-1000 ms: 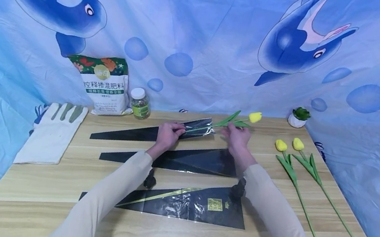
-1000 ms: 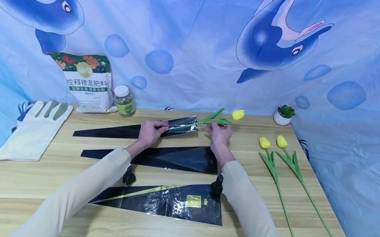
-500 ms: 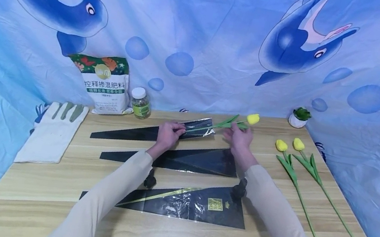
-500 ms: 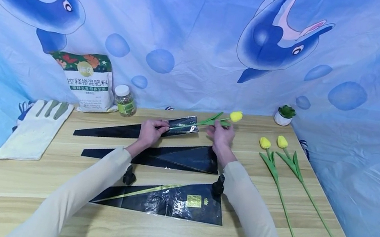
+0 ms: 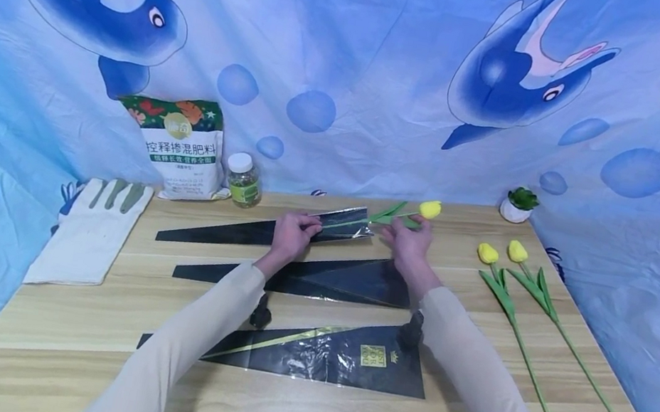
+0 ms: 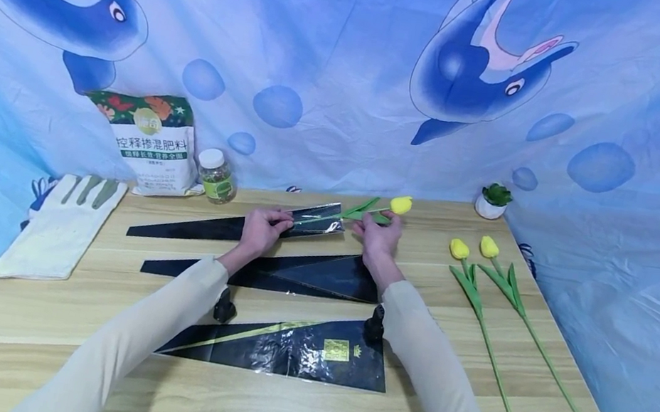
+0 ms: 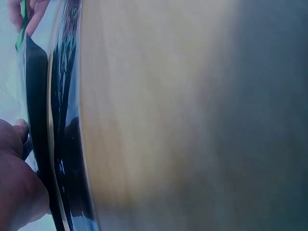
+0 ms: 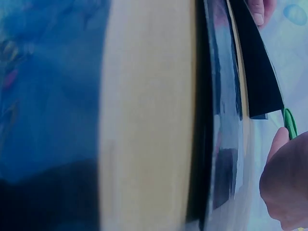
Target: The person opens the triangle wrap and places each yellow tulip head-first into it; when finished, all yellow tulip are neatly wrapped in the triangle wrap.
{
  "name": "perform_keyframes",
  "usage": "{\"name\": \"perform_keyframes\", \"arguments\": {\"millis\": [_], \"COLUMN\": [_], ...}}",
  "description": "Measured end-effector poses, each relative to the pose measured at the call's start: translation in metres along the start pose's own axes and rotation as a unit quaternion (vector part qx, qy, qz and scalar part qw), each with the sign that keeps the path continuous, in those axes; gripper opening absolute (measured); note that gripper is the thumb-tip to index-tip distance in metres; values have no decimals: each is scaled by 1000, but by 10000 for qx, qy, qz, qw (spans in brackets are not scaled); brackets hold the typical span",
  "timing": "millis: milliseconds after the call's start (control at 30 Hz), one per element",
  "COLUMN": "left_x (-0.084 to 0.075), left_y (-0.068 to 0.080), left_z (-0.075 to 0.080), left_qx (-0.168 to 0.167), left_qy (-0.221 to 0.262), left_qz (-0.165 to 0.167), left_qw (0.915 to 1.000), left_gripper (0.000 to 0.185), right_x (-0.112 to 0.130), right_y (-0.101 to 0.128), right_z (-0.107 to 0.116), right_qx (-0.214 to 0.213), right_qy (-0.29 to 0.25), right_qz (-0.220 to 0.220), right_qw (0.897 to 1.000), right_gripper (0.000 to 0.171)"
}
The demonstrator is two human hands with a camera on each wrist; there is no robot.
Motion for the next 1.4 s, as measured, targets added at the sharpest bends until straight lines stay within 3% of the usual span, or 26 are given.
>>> {"name": "perform_keyframes", "arguments": {"millis": [300, 600, 833, 1067, 1233, 1400], "left_x": [-1, -5, -5, -3, -2, -1], "left_y": [0, 0, -1, 0, 0, 0], "left_z": [-1, 1, 0, 0, 0, -1], "left_qx": [-2, -175, -200, -183, -124, -99], "left_qy": [-129, -130, -124, -90, -80, -123], "left_qz": [88, -20, -43, -34, 18, 26], "left_qw": [9999, 9998, 9997, 9998, 9999, 9999], "left_gripper": [17, 15, 15, 14, 15, 15], "right_x": [-6, -10, -12, -10, -10, -6], "right_y": [1, 2, 1, 4, 0, -2], "right_z": [-6, -14, -14, -17, -16, -13], "right_qx": [184, 387, 541, 915, 1262, 1606], "right_qy": [166, 697, 1168, 1948, 2331, 2975], "right_qz": [-22, -38, 141, 314, 69, -201], "right_qw": [9997, 9968, 9916, 9761, 9642, 9409], "right_gripper": [50, 56, 50, 47, 51, 51]}}
Point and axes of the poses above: each hand's wrist, its own y-axis away from the middle knuckle, its own z-axis out of the back of the hand, x = y × z, the point moved 7 cm from there along -y, towards the middle knuckle, and after that the axes turned 10 degrees about -y, right-handed, at the moved point
